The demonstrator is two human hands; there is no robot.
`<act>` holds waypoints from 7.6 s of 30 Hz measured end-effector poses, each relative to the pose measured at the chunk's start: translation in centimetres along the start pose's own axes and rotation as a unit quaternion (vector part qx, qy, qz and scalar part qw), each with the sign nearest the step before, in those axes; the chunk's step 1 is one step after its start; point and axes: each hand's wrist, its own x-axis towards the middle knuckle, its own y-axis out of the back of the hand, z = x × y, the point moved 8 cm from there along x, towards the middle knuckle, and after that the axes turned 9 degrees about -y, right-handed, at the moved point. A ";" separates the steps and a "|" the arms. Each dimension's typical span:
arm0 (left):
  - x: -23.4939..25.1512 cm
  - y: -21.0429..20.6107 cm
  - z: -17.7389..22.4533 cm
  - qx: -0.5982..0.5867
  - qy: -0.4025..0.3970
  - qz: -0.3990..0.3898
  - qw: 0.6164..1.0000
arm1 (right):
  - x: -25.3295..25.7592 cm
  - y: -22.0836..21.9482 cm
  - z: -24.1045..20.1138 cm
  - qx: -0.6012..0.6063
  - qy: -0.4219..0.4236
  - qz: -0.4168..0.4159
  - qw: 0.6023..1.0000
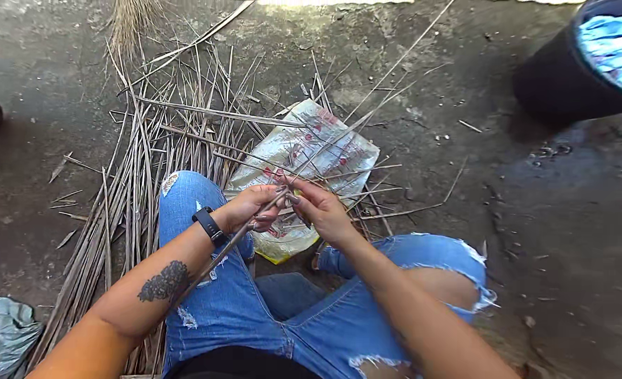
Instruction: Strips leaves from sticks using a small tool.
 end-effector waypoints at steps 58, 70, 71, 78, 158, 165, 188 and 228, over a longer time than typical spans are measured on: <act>0.4 0.7 -0.2 0.071 -0.031 0.040 0.996 | 0.3 0.4 0.9 0.089 -0.075 -0.038 0.992; 0.7 1.5 -0.6 0.098 -0.024 0.076 0.992 | 0.6 1.8 0.8 -0.033 -0.051 -0.024 0.998; 0.7 1.6 -0.4 0.094 -0.033 0.081 0.992 | 0.5 1.8 0.4 -0.046 -0.046 -0.043 0.997; 0.6 1.0 -0.3 0.056 -0.034 0.059 0.996 | 0.4 5.4 -0.4 -0.033 -0.004 0.096 0.995; 0.1 -0.6 -0.8 -0.078 0.027 -0.067 0.994 | 1.3 2.4 -1.8 -0.118 0.083 0.020 0.989; 0.5 0.4 -0.8 0.016 0.018 0.010 1.000 | 1.6 4.3 -1.1 -0.116 0.053 0.077 0.989; 1.0 2.3 -0.2 0.212 -0.064 0.113 0.969 | 0.7 1.4 0.9 0.001 -0.089 0.000 0.996; 0.8 1.4 -0.3 0.020 -0.028 0.033 0.999 | 1.2 0.3 1.5 0.118 -0.100 -0.080 0.985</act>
